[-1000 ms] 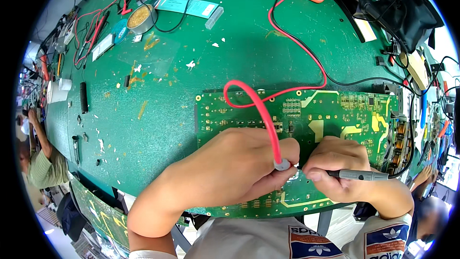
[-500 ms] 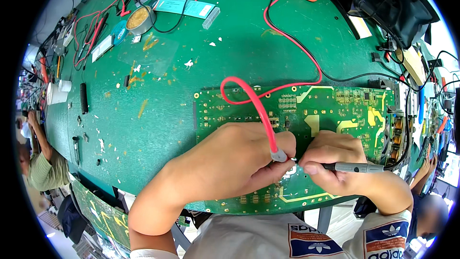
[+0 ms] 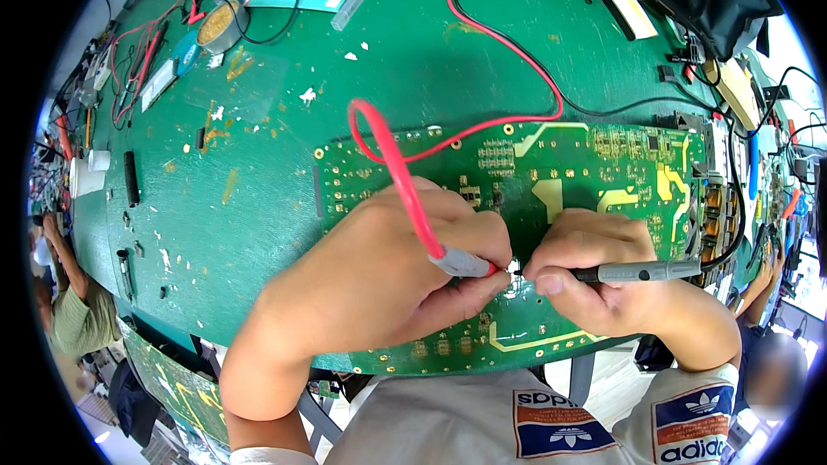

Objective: The person tests components on a green circuit board using multimeter probes, touching the tips to various soldered points and pointing at specific chips on the board.

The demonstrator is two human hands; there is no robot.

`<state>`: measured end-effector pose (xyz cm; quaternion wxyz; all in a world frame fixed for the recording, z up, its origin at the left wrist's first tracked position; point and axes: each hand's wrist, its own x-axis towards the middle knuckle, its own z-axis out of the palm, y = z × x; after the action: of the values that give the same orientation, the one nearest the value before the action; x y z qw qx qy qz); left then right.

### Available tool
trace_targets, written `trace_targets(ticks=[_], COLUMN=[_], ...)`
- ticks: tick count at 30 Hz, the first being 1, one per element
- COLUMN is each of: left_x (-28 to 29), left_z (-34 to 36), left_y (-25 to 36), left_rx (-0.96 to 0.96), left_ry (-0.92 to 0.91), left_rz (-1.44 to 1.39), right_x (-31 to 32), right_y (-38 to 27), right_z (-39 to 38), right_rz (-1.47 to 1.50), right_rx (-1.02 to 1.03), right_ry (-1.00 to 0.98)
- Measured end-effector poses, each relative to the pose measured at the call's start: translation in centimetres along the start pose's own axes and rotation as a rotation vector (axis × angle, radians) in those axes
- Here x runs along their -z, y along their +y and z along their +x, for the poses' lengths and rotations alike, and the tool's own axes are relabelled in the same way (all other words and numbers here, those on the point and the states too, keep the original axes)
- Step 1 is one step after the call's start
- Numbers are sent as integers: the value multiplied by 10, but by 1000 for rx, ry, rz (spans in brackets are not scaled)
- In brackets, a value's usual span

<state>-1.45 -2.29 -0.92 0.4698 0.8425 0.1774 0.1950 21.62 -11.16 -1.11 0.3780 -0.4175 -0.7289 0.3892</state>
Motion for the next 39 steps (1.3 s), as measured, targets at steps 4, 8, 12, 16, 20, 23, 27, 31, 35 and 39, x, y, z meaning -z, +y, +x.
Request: trace_targets(ticks=[4, 8, 12, 16, 20, 23, 27, 31, 35, 39], left_x=[1, -2, -4, -4, -3, -2, -7, -9, -2, -3], left_z=[2, 0, 0, -1, -1, -1, -1, 0, -5, 1], left_y=[1, -2, -3, -5, -5, -5, -6, -6, -4, -2], left_rx=[-9, -13, -6, -10, -9, -10, -27, -28, -5, -3], left_ry=[17, 38, 73, 63, 51, 50, 94, 113, 86, 28], left_rz=[-1, -16, -46, -40, -35, -28, -39, -41, -47, -44], right_x=[2, 2, 1, 0, 1, 1, 1, 0, 0, 4], right_y=[2, 2, 5, 7, 5, 5, 5, 6, 6, 0], right_z=[1, 2, 0, -1, -1, 0, -2, -3, 3, -2], right_rz=[17, -10, 5, 28, 22, 20, 15, 29, 21, -24], right_rx=[2, 14, 28, 34, 23, 22, 10, 7, 25, 19], right_ry=[-14, -14, -2, 28, 19, 12, 21, 34, -7, -8])
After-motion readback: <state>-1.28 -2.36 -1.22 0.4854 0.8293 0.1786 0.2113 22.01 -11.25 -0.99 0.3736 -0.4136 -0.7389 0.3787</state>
